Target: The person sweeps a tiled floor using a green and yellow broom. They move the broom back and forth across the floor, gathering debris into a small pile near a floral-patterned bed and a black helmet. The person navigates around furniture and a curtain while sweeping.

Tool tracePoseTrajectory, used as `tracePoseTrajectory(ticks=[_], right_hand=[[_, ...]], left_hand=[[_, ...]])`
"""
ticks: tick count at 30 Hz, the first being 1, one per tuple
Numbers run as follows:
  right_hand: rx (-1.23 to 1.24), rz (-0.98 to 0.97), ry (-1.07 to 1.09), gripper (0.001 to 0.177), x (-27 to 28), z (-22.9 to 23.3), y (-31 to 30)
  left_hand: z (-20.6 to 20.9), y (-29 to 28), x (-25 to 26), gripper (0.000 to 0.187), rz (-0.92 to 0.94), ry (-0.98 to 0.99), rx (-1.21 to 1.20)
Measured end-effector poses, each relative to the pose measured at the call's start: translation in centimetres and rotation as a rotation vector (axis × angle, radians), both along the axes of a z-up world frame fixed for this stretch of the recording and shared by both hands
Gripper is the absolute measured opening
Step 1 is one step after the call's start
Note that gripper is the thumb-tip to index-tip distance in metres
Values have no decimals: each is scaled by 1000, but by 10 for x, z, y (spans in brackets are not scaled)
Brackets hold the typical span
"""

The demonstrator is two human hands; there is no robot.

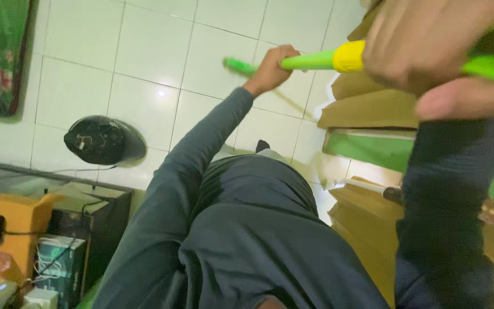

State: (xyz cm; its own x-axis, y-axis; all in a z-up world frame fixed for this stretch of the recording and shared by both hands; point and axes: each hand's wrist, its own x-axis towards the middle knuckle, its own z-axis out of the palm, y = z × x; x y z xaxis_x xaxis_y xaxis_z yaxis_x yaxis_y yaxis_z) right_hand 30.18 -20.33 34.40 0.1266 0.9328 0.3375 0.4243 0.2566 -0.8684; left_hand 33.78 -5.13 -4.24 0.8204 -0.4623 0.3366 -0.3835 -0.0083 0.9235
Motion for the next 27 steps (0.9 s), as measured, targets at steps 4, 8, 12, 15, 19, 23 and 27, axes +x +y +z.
tracePoseTrajectory(ticks=[4, 8, 12, 15, 19, 23, 27], right_hand=[[4, -135, 12, 47, -25, -9, 36], [16, -573, -145, 30, -41, -63, 50], [279, -815, -75, 45, -31, -128, 57], [490, -975, 37, 56, -28, -153, 52], [537, -1004, 180, 67, -31, -157, 33], [449, -1143, 255, 71, -55, -141, 15], [461, -1203, 213, 69, -73, -120, 9]], left_hand=[[-42, -5, 39, 22, 140, -65, 116], [-85, 19, 80, 26, 79, -135, 85], [-100, 52, 88, 45, -35, -56, 255], [-89, 66, 78, 48, -44, -152, 361], [-58, 70, 54, 36, -102, -104, 445], [-26, 64, 30, 31, -166, -139, 489], [-3, 42, 23, 19, -329, -270, 661]])
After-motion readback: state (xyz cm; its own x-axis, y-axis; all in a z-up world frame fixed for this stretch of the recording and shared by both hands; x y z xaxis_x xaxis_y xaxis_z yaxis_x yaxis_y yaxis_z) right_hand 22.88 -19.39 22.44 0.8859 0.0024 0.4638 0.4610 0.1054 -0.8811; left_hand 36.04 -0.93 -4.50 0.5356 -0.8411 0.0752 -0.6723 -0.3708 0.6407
